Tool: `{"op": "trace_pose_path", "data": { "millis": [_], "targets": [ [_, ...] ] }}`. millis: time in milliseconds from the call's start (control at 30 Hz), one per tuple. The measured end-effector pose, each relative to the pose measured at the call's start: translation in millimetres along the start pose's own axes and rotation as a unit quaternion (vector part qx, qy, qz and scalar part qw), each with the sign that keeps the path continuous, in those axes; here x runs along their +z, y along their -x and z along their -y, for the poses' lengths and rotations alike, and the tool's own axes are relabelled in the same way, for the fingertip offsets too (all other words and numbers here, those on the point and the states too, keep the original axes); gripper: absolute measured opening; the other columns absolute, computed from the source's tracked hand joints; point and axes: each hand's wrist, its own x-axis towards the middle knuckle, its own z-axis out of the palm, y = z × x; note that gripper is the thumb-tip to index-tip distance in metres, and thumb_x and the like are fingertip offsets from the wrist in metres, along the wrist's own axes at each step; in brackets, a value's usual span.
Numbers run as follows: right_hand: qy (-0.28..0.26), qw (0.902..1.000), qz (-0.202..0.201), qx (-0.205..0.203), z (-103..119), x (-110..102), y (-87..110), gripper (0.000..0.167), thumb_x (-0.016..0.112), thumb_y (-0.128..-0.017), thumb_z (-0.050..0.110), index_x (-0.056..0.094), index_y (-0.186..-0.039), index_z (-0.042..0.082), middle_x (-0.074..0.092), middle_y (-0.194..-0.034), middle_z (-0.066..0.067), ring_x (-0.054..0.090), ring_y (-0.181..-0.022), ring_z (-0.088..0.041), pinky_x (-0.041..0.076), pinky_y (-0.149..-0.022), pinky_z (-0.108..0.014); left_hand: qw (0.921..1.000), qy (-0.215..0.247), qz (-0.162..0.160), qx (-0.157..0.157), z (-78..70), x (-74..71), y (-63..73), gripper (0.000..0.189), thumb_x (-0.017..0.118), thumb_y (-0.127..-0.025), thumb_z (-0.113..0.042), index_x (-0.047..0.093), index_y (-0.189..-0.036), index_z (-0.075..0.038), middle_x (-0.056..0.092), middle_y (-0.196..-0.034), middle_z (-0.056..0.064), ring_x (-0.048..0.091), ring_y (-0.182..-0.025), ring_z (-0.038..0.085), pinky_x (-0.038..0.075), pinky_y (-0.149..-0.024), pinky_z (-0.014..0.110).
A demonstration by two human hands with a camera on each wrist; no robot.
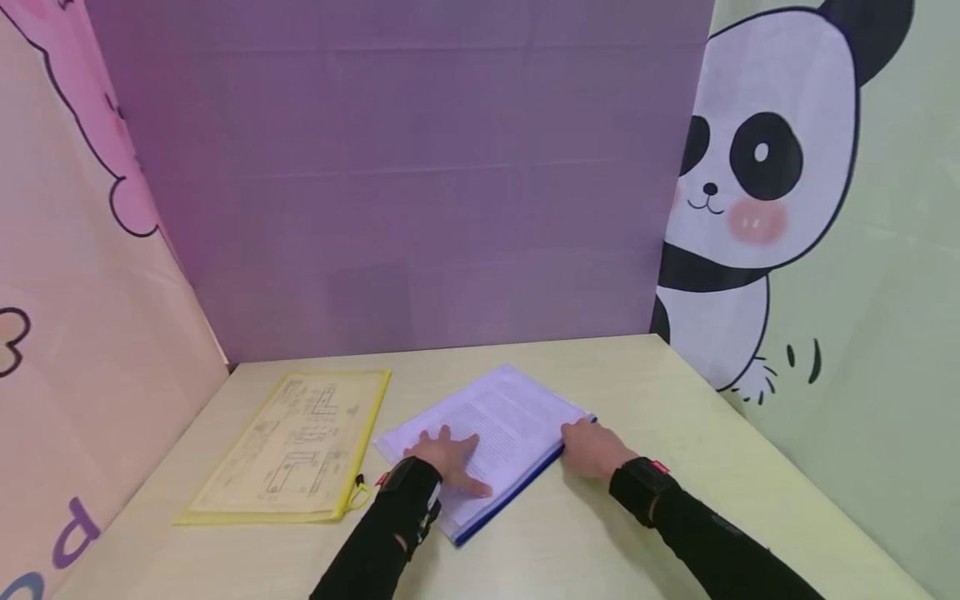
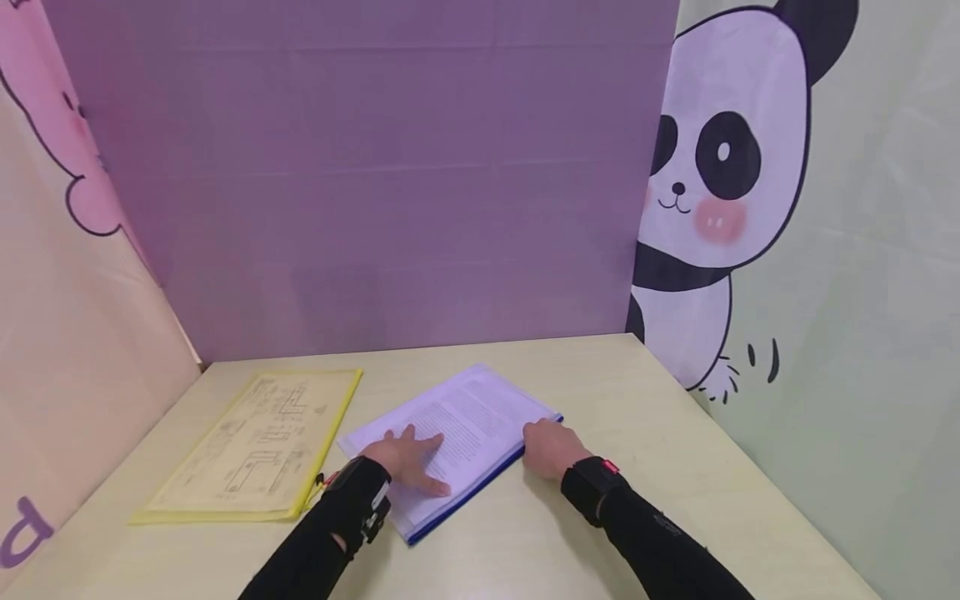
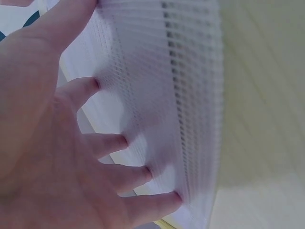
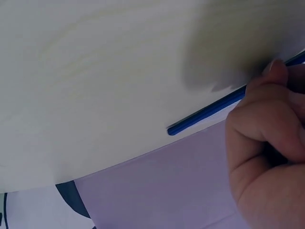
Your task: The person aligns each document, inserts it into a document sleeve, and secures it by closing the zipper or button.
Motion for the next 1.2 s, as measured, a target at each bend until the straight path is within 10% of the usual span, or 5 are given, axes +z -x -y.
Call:
{"op": "trace_pose_path", "data": {
  "millis": [1200],
  "targets": [
    [0.001, 0.9992, 0.025, -0.033, 32, 0, 10.0, 0.011, 0.069, -0.094, 0.011, 0.064, -0.096, 0.002, 0.058, -0.083, -0.006, 0.051, -0.076, -0.022, 0.050, -0.076, -0.041, 0.9997, 0.010, -0.018, 0.011, 6.0, 3.2, -2.1, 0.089, 0.082, -0.077, -0.059, 0.049, -0.153, -0.025, 0.034, -0.158, 0.025, 0.030, -0.143, 0.056, 0.032, -0.105, 0.074]
  ]
}}
